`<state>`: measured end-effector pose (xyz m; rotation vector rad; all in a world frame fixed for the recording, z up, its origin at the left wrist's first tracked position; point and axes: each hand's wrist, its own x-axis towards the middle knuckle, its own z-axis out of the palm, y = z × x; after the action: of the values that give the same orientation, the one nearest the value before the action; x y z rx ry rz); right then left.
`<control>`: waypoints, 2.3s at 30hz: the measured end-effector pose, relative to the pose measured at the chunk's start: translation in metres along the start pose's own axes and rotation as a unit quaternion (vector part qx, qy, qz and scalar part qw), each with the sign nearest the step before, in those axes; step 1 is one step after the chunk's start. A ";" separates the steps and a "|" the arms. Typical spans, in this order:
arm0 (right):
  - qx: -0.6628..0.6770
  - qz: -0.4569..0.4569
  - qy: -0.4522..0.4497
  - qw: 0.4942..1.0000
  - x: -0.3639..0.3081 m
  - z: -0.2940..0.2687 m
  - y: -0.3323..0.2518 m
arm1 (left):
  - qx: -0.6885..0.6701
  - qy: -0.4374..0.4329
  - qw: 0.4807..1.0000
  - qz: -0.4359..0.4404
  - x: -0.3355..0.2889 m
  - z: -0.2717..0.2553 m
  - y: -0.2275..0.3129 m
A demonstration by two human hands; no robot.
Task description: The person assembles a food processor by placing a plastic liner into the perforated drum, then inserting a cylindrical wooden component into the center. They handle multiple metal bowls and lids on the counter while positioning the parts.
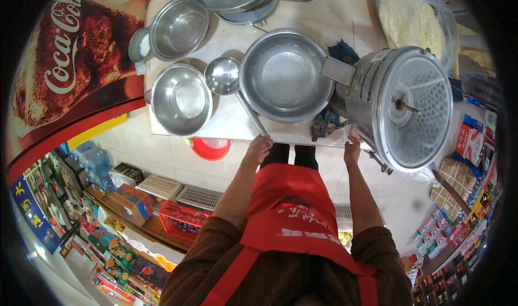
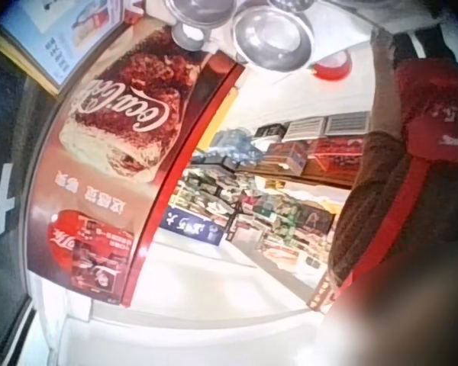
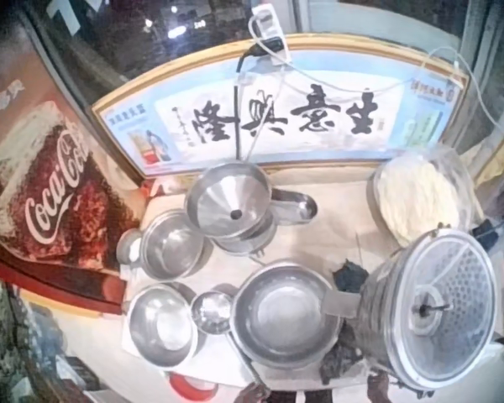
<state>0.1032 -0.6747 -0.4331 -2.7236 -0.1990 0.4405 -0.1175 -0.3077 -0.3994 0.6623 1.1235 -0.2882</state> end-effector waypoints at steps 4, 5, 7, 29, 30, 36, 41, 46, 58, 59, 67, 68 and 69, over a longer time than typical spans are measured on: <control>-0.306 -0.235 0.228 0.894 0.027 0.000 0.040 | -0.009 0.079 0.996 -0.030 -0.010 -0.017 0.021; -0.374 -0.262 0.220 0.862 0.039 0.000 0.051 | 0.019 0.138 0.990 -0.004 -0.012 -0.019 0.025; -0.338 -0.202 0.165 0.905 0.058 0.002 0.068 | 0.129 0.220 0.966 0.038 -0.017 -0.032 0.037; 0.315 -0.059 -0.103 0.942 0.005 -0.008 -0.160 | 0.036 0.342 0.896 0.282 -0.030 -0.078 0.016; 0.327 -0.121 -0.127 0.929 0.020 -0.008 -0.192 | 0.033 0.363 0.887 0.284 -0.032 -0.080 0.016; -0.008 -0.145 -0.037 0.989 0.125 0.039 -0.310 | 0.002 0.409 0.864 0.294 -0.054 -0.072 0.030; -0.133 -0.289 -0.105 0.942 0.129 0.086 -0.313 | 0.015 0.394 0.857 0.333 -0.064 -0.058 0.051; -0.160 -0.149 -0.100 0.971 0.137 0.085 -0.301 | 0.024 0.352 0.855 0.379 -0.069 -0.039 0.075; 0.111 -0.129 -0.112 0.979 0.132 0.059 -0.318 | 0.068 0.054 0.944 0.318 -0.013 0.111 0.127; 0.140 -0.133 -0.124 0.973 0.121 0.055 -0.318 | -0.009 0.083 0.963 0.255 0.003 0.123 0.129; 0.332 -0.112 -0.034 0.936 0.030 0.002 -0.221 | -0.146 0.021 0.978 0.149 0.081 0.125 0.121; 0.354 -0.074 0.014 0.932 0.024 -0.005 -0.191 | -0.148 0.041 0.979 0.132 0.083 0.120 0.119; 0.356 0.054 0.059 0.931 0.016 -0.007 -0.163 | -0.153 0.037 0.979 0.132 0.083 0.114 0.118</control>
<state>0.1079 -0.5237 -0.3688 -2.0365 0.1288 0.2978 0.0644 -0.2777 -0.4032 0.5428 1.1068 0.1361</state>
